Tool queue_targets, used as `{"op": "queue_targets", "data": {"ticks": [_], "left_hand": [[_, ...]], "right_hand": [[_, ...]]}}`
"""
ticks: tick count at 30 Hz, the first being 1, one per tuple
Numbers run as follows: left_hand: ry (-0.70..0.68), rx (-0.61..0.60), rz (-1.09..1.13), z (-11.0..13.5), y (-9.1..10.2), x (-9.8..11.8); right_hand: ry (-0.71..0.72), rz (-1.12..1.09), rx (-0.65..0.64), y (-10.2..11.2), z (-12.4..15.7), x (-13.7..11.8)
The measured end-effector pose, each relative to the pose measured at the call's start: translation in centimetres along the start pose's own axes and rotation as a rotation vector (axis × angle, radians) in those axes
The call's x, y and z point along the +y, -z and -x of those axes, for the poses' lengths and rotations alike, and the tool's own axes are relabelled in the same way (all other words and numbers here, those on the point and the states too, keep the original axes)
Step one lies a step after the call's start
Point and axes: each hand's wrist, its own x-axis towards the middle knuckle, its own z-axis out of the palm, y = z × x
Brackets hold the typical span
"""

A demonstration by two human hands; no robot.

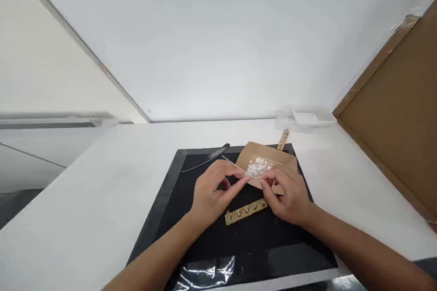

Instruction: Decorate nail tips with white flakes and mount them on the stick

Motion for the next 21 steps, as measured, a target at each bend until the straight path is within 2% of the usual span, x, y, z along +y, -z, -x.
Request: {"op": "queue_targets", "data": {"ticks": [7, 11, 14, 21], "left_hand": [[-0.260, 0.052, -0.167, -0.46, -0.19, 0.03], [-0.285, 0.025, -0.192, -0.45, -0.13, -0.21], [-0.285, 0.002, -0.203, -0.27, -0.17, -0.42], [-0.294, -0.063, -0.232, -0.10, -0.13, -0.78]], "right_hand": [[0.046, 0.058, 0.042, -0.41, 0.16, -0.14], [0.019, 0.039, 0.071, -0.48, 0.14, -0.12], [-0.065, -0.006, 0.050, -0.56, 0.13, -0.10], [-0.162, -0.047, -0.018, -0.85, 0.66, 0.01]]}}
